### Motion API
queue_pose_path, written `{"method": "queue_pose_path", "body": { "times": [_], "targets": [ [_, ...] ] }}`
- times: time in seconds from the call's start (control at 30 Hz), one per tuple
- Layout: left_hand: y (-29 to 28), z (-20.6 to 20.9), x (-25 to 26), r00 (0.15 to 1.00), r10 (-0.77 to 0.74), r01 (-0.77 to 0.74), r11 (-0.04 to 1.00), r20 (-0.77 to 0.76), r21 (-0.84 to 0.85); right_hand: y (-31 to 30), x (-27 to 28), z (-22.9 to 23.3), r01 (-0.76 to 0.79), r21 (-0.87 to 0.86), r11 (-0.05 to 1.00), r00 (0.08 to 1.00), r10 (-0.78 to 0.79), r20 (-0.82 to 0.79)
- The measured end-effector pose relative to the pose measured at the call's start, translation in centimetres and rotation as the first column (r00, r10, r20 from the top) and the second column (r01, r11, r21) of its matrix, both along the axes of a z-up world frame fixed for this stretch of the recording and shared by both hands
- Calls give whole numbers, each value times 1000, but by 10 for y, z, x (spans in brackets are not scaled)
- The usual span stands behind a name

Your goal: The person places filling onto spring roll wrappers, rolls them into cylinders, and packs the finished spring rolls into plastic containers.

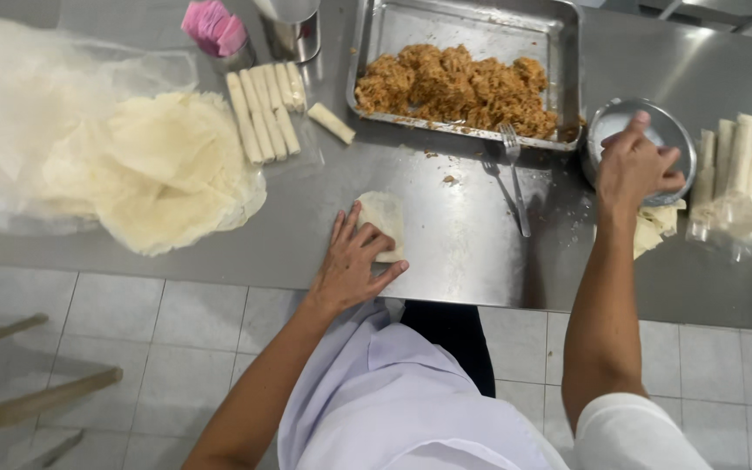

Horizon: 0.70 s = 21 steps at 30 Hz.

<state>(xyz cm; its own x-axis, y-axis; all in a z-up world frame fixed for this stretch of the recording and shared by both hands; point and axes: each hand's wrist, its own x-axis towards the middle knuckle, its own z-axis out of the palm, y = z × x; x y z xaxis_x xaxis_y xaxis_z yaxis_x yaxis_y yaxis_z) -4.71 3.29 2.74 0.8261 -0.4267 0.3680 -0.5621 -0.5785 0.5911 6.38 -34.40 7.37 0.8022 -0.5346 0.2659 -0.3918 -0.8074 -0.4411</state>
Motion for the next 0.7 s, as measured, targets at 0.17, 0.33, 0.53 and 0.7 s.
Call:
{"method": "queue_pose_path", "body": {
  "times": [0.17,0.33,0.53,0.7],
  "targets": [
    [-4,-6,-1,998,55,-55,998,0,-17,133,-35,-28,-506,-136,851,852,519,75],
    [1,-13,-12,996,79,-79,997,46,-7,200,-25,-42,-937,-124,325,342,794,-503],
    [4,-57,-19,974,9,-9,1000,225,-3,184,-29,-106,-812,-467,350,463,874,-149],
    [19,-28,-5,998,-58,61,995,37,-73,180,-73,-61,-701,14,713,713,701,25]
  ]
}}
